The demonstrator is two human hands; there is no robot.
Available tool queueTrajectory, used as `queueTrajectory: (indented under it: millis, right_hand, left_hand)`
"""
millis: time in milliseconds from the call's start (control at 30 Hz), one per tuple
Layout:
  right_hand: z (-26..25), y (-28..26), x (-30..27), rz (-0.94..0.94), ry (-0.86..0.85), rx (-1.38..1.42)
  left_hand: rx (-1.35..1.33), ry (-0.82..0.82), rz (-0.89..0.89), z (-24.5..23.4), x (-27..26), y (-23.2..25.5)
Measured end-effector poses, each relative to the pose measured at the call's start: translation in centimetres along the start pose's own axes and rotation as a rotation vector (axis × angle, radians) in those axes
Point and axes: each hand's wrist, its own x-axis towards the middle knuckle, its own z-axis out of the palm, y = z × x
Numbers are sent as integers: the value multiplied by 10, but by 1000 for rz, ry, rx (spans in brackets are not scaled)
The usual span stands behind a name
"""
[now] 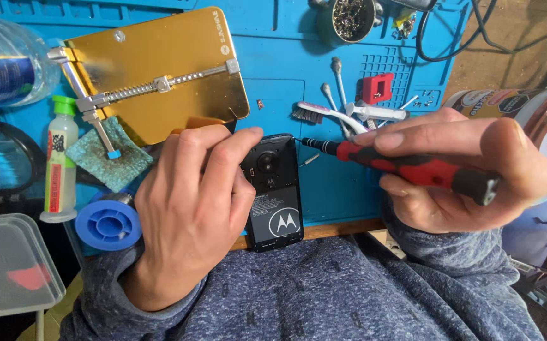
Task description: The person uses a screwdriver to remove screws from the back of a disassembled smartphone. They then use tweezers to pick up and place small screws and components on the workbench while continuing to work on the phone's internal parts.
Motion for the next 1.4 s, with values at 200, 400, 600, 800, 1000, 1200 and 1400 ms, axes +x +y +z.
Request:
queueTrajectory:
  millis: [200, 400, 600, 800, 1000, 1200, 1400]
  right_hand:
    - [20, 10, 6, -103, 169, -33]
    - [25, 7, 7, -80, 213, -85]
    - [18, -34, 18, 468, 45, -237]
    - [22, -9, -2, -89, 146, -317]
    - [8, 9, 34, -384, 221, -381]
    - [26, 0, 41, -350, 333, -376]
    - [27, -2, 42, -305, 261, -331]
  left_hand:
    - [22, -18, 13, -2, -1, -1]
    - [40, -11, 24, 1, -3, -2]
    - [-5, -26, 18, -3, -2, 0]
    - [-61, -20, 26, -5, -5, 0]
    - [-104, -25, 56, -4, -9, -3]
    - [-97, 20, 71, -6, -8, -1]
    - [-98, 17, 79, -5, -9, -2]
